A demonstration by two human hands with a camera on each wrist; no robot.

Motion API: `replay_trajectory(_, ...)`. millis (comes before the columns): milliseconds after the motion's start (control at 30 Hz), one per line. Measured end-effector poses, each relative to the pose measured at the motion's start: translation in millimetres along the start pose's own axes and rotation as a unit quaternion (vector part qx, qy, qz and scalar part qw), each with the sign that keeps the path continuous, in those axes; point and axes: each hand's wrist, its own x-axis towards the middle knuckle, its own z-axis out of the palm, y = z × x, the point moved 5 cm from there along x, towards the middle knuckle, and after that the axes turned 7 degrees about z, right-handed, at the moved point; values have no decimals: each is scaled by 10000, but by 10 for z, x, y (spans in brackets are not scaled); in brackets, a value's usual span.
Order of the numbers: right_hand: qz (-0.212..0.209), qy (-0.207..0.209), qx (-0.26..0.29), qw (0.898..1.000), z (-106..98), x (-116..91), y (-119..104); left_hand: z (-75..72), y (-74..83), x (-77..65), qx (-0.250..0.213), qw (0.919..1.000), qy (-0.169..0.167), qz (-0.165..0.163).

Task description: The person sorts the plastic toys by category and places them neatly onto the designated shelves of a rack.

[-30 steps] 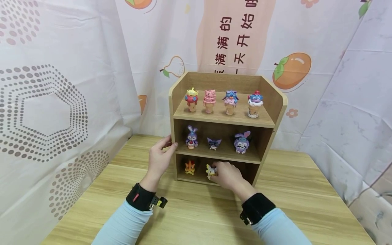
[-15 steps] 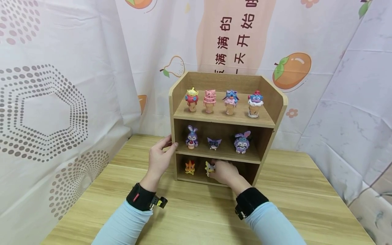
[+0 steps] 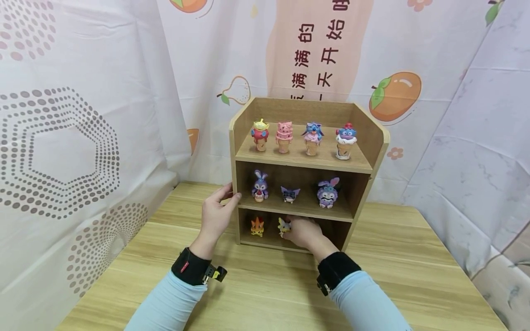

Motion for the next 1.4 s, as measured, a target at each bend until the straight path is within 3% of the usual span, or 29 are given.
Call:
replay_trajectory(867, -24, -297, 199, 9994, -4, 32, 29, 16, -14, 4, -73, 9999, -32, -126)
replay_trajectory(1100, 130, -393, 206, 9989, 2, 18, 19, 13, -2, 4, -19, 10000, -9, -18)
replay_trajectory(1400, 46, -299, 164, 9994, -13, -1, 1, -3, 4, -9, -36, 10000, 36, -36)
